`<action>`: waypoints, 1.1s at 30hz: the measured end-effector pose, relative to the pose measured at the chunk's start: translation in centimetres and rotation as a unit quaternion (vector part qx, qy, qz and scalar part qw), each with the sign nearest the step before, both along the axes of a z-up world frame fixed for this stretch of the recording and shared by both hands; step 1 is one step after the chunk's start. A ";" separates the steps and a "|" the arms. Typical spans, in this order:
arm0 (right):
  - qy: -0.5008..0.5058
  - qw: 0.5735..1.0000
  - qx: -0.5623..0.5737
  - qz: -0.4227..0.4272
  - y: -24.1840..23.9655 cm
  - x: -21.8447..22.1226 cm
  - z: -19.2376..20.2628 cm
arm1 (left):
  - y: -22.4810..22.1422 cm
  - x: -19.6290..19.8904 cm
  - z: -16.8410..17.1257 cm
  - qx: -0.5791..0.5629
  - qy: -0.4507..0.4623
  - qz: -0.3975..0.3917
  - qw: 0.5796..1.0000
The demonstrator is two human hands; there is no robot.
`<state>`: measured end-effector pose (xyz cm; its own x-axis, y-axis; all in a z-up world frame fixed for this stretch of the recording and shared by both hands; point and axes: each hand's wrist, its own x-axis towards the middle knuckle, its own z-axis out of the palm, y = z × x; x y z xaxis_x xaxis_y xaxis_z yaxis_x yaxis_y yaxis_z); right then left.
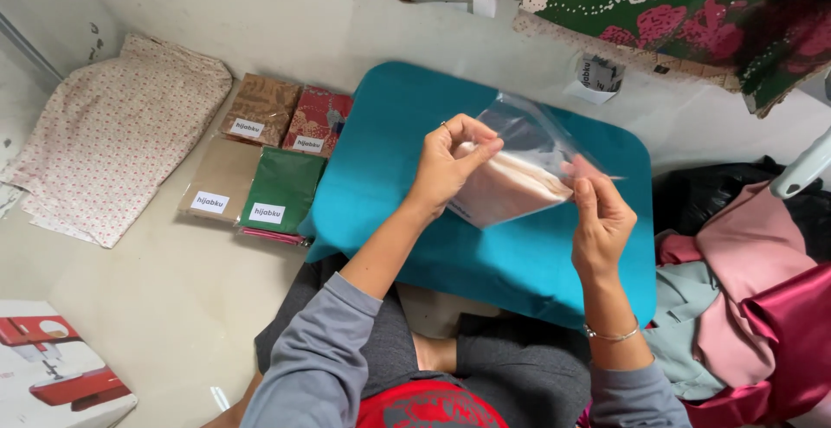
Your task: Folding fabrics, cleaning them with a lint roller, and placing them into plastic packaging.
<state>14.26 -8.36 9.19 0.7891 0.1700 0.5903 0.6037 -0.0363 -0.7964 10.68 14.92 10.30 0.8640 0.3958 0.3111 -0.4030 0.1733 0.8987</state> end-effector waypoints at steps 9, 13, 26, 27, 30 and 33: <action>0.008 0.997 -0.071 0.007 1.0 -0.6 3.8 | 1.8 -0.3 0.0 0.047 0.076 0.006 0.996; -0.053 0.987 -0.154 -0.015 0.5 3.7 4.0 | 3.7 3.2 -0.2 0.140 0.156 0.034 0.977; -0.174 0.951 -0.238 0.097 -3.8 2.7 -4.1 | 5.5 -2.9 -8.6 0.356 -0.045 -0.090 0.929; -0.138 0.940 -0.280 0.135 -4.7 2.3 -7.1 | 5.7 -4.0 -12.1 0.420 0.008 -0.138 0.897; -0.105 0.924 -0.337 0.146 -5.8 -1.7 -12.3 | 4.7 -8.6 -16.2 0.541 0.084 -0.143 0.824; -0.233 0.891 -0.379 0.092 -6.5 -2.5 -14.1 | 3.6 -9.6 -17.2 0.588 -0.050 0.010 0.807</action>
